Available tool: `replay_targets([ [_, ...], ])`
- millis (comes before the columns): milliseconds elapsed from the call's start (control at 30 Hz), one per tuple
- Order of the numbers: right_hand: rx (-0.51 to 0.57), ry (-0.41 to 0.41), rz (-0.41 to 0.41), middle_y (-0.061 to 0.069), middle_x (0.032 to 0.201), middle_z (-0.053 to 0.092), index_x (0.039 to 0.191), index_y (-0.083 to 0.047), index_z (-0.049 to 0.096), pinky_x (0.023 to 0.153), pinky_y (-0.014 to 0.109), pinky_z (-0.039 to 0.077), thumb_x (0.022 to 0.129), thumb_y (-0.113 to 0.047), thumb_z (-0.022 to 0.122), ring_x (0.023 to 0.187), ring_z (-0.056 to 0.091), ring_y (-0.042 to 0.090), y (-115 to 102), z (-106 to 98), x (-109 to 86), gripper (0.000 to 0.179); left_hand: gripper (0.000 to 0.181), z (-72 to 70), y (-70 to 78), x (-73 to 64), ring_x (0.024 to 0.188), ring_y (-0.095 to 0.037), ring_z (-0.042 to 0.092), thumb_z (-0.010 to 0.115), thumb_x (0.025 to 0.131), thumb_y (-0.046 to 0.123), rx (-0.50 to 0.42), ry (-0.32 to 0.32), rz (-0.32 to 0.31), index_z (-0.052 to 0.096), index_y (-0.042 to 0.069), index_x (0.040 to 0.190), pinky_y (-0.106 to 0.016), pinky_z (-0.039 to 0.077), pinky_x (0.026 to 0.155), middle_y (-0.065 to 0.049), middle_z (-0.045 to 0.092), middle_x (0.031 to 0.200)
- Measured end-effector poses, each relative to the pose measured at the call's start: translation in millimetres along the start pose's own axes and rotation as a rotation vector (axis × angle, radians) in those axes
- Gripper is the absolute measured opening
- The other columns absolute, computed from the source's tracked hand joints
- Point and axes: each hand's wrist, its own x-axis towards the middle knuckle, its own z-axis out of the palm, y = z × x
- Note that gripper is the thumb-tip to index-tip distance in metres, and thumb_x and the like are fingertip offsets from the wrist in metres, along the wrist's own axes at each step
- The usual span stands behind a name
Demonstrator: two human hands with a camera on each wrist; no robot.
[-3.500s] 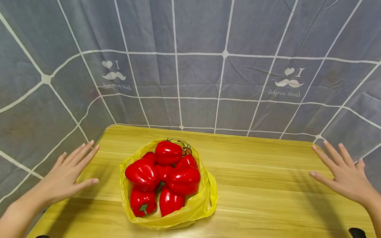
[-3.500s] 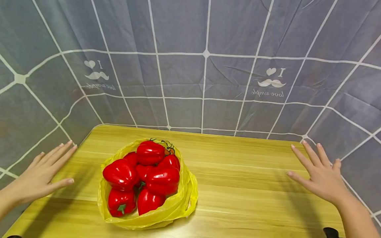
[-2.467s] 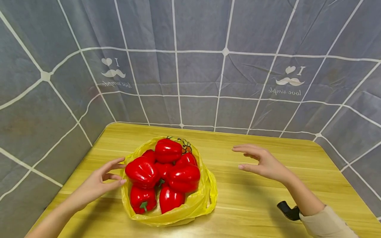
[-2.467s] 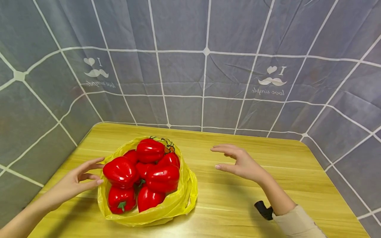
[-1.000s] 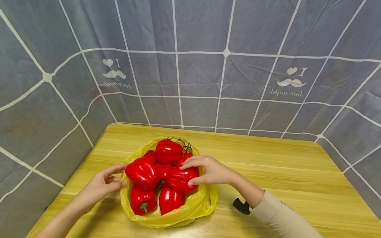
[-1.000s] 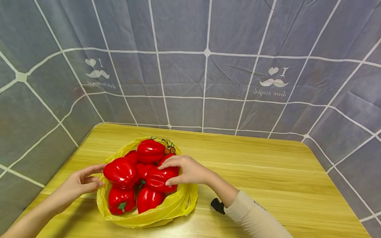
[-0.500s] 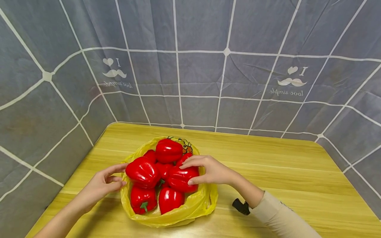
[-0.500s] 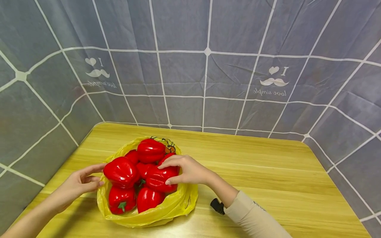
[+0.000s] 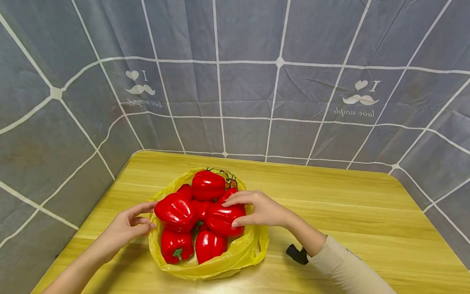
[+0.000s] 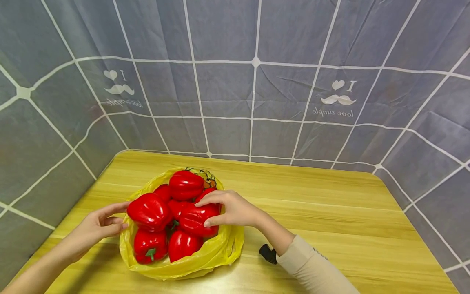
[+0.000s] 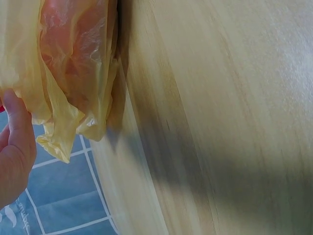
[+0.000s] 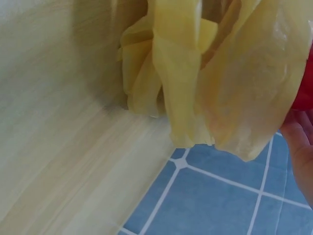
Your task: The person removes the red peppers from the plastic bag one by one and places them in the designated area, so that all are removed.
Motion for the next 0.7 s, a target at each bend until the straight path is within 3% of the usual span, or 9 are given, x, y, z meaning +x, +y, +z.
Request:
replay_targets([
  [300, 0.026, 0.040, -0.012, 0.003, 0.122, 0.059, 0.119, -0.010, 0.064, 0.095, 0.033, 0.043, 0.080, -0.025, 0.074, 0.116, 0.051, 0.017, -4.2, -8.5, -1.2, 0.042, 0.054, 0.3, 1.7, -0.3, 0.084, -0.010, 0.061, 0.057, 0.088, -0.003, 0.007, 0.006, -0.020, 0.034, -0.014, 0.135, -0.027, 0.054, 0.069, -0.009, 0.049, 0.120],
  [700, 0.092, 0.135, 0.001, 0.002, 0.123, 0.059, 0.119, -0.011, 0.064, 0.092, 0.034, 0.046, 0.079, -0.018, 0.075, 0.115, 0.053, 0.016, -12.7, -30.0, -1.8, 0.042, 0.054, -0.4, 1.8, 0.4, 0.085, -0.008, 0.061, 0.059, 0.088, -0.001, 0.014, 0.009, -0.031, 0.034, -0.015, 0.134, -0.026, 0.053, 0.068, 0.003, 0.051, 0.111],
])
